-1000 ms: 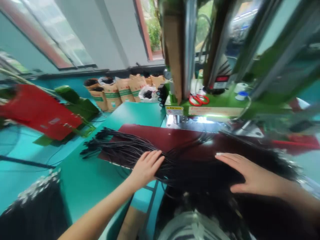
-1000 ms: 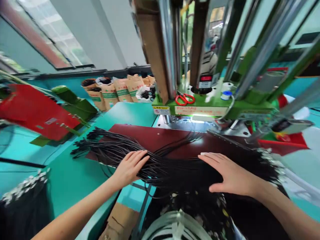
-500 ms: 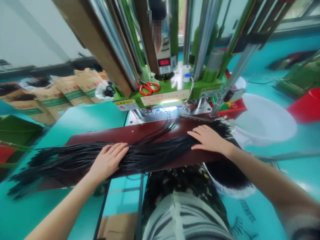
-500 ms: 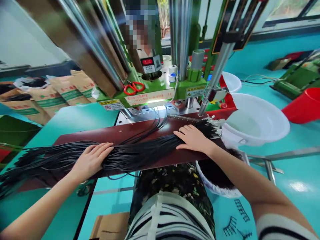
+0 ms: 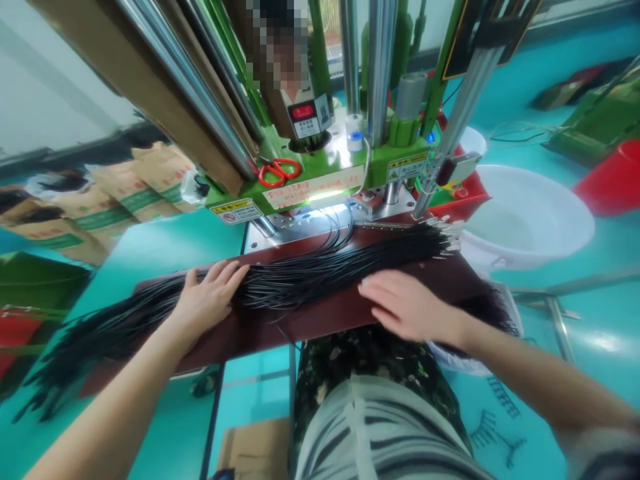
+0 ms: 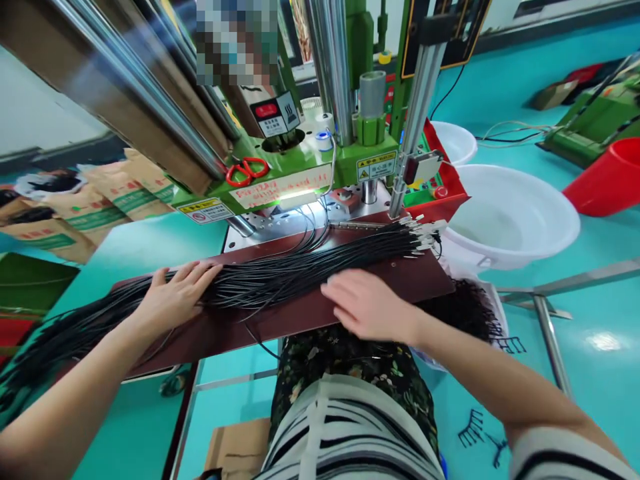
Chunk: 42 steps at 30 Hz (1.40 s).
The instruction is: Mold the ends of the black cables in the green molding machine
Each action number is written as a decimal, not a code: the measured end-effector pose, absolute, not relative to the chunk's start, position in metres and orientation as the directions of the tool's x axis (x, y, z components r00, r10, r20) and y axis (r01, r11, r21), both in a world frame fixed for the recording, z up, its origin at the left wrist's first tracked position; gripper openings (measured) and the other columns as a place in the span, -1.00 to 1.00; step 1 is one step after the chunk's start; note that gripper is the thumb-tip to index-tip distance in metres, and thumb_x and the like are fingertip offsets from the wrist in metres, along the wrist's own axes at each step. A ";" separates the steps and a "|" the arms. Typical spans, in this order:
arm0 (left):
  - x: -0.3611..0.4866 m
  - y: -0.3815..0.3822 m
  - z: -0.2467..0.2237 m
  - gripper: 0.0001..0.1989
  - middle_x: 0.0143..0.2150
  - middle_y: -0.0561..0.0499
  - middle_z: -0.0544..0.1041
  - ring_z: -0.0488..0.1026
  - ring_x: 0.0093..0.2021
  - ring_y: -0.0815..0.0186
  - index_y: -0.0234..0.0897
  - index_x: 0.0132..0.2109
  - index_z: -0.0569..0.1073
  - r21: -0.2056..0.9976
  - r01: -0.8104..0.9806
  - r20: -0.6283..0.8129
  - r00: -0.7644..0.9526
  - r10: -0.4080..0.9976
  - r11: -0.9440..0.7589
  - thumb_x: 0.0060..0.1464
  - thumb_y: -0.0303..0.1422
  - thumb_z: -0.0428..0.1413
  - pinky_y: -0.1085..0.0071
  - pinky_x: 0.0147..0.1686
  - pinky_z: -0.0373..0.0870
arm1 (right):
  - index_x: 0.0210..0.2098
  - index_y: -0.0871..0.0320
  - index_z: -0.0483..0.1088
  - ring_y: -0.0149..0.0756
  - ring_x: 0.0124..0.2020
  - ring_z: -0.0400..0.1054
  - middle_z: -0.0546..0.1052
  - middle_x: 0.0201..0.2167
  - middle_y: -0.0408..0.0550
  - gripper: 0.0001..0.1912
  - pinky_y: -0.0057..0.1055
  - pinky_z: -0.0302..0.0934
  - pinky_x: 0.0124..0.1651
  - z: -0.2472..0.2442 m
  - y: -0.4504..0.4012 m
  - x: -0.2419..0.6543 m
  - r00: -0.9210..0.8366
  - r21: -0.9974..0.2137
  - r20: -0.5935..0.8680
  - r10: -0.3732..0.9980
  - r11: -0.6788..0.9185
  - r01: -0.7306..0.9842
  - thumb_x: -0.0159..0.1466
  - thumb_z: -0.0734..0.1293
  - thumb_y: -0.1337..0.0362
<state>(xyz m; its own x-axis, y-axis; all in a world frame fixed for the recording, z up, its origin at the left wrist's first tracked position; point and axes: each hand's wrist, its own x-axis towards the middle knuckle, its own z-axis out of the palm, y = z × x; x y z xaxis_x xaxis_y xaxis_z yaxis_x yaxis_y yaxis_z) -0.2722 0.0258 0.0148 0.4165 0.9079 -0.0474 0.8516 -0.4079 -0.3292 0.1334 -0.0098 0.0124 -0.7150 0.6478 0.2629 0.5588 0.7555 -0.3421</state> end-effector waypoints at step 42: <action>-0.032 0.085 0.006 -0.48 -0.20 -0.10 0.35 0.31 -0.16 0.14 -0.30 -0.16 0.35 0.029 0.797 -0.034 0.604 0.796 -0.603 -0.12 0.03 0.08 0.27 -0.19 0.26 | 0.00 0.22 0.29 -0.16 -0.10 0.20 0.37 -0.03 0.08 -0.63 -0.20 0.09 -0.05 -0.031 -0.008 0.162 -0.479 -0.072 0.415 0.773 0.553 0.830 0.22 0.13 0.49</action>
